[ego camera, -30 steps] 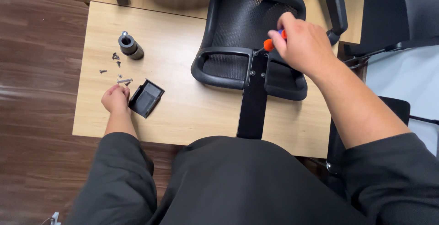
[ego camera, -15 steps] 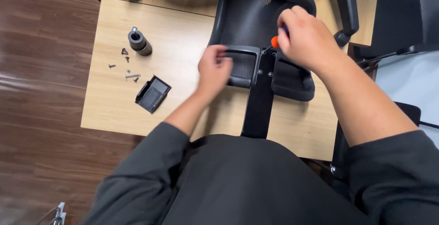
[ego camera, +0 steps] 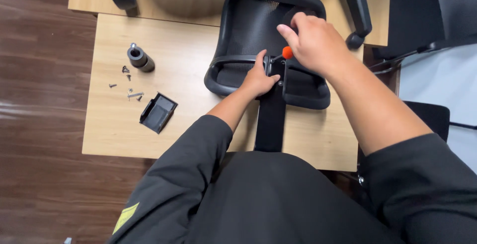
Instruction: The person assembles an office chair on a table. They align an armrest and mounting bracket against the underside of the seat, drive screws with a screwdriver, flip the seat over to access the mounting plates, and continue tightening screws to secure the armrests and brackets.
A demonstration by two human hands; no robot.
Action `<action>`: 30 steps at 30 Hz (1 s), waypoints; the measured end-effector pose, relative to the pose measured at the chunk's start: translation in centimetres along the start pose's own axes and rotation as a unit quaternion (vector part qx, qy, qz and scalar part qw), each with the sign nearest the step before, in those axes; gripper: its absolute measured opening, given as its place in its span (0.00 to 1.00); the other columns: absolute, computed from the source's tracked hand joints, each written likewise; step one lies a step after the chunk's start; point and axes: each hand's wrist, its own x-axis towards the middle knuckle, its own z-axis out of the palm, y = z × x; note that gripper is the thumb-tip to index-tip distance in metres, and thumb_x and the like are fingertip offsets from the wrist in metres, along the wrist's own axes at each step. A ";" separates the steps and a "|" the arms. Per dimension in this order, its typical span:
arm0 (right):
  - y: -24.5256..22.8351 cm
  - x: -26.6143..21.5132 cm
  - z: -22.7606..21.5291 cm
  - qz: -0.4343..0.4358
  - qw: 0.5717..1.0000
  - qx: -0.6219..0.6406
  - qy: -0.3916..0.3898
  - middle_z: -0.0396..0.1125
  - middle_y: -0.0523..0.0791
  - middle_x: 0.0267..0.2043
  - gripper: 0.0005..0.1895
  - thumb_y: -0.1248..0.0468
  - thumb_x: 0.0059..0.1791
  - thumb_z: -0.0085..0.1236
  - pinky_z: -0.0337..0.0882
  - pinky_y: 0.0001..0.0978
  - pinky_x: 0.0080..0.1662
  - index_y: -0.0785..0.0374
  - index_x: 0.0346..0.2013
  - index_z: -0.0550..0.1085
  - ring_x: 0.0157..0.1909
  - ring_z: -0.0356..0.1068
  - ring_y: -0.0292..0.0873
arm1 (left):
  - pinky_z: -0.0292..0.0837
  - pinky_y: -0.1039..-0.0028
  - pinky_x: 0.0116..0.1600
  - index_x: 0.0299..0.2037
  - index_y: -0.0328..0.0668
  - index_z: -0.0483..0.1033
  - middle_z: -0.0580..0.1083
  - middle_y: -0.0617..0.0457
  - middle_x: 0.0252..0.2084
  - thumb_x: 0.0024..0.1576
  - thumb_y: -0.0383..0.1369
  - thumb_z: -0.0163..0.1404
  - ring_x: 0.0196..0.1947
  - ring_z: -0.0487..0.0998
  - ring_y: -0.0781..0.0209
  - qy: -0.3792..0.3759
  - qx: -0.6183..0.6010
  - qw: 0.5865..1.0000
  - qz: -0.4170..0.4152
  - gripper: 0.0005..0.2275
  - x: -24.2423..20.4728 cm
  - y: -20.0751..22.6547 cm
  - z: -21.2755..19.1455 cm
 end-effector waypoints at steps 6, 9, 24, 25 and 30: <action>-0.4 0.1 -0.3 -0.170 0.980 0.003 0.104 0.69 0.56 0.47 0.16 0.65 0.43 0.56 0.72 0.48 0.52 0.65 0.46 0.73 0.51 0.70 0.63 | 0.67 0.62 0.65 0.74 0.58 0.45 0.69 0.31 0.63 0.51 0.34 0.63 0.63 0.72 0.39 -0.008 -0.032 0.999 -0.007 0.43 0.5 -0.4 0.0; -1.6 0.4 -1.0 -0.052 0.997 0.056 0.021 0.67 0.58 0.48 0.16 0.60 0.50 0.61 0.71 0.50 0.48 0.68 0.47 0.71 0.47 0.70 0.62 | 0.67 0.62 0.65 0.74 0.58 0.45 0.69 0.32 0.63 0.51 0.34 0.62 0.63 0.72 0.40 -0.011 -0.028 0.999 -0.013 0.43 0.2 -0.1 -0.2; -1.5 0.7 -1.4 -0.124 0.992 -0.001 0.028 0.69 0.56 0.51 0.21 0.64 0.38 0.62 0.71 0.47 0.47 0.64 0.44 0.74 0.53 0.68 0.63 | 0.70 0.61 0.63 0.74 0.59 0.44 0.71 0.32 0.61 0.52 0.36 0.61 0.60 0.75 0.40 -0.015 -0.021 1.000 -0.019 0.43 -0.1 0.5 -0.3; -1.7 0.7 -1.2 -0.124 0.992 -0.001 0.028 0.69 0.56 0.51 0.21 0.64 0.38 0.62 0.71 0.47 0.47 0.64 0.44 0.74 0.53 0.68 0.63 | 0.70 0.61 0.63 0.74 0.59 0.44 0.71 0.32 0.61 0.52 0.36 0.61 0.60 0.75 0.40 -0.014 -0.020 1.000 -0.019 0.43 -0.1 0.2 -0.3; -0.8 0.5 -0.1 -0.030 0.999 0.013 0.033 0.67 0.55 0.50 0.15 0.65 0.47 0.59 0.70 0.48 0.50 0.67 0.47 0.71 0.50 0.70 0.60 | 0.69 0.61 0.64 0.74 0.58 0.43 0.71 0.32 0.62 0.52 0.36 0.61 0.61 0.75 0.40 -0.017 -0.013 1.000 -0.016 0.43 0.2 0.1 -0.2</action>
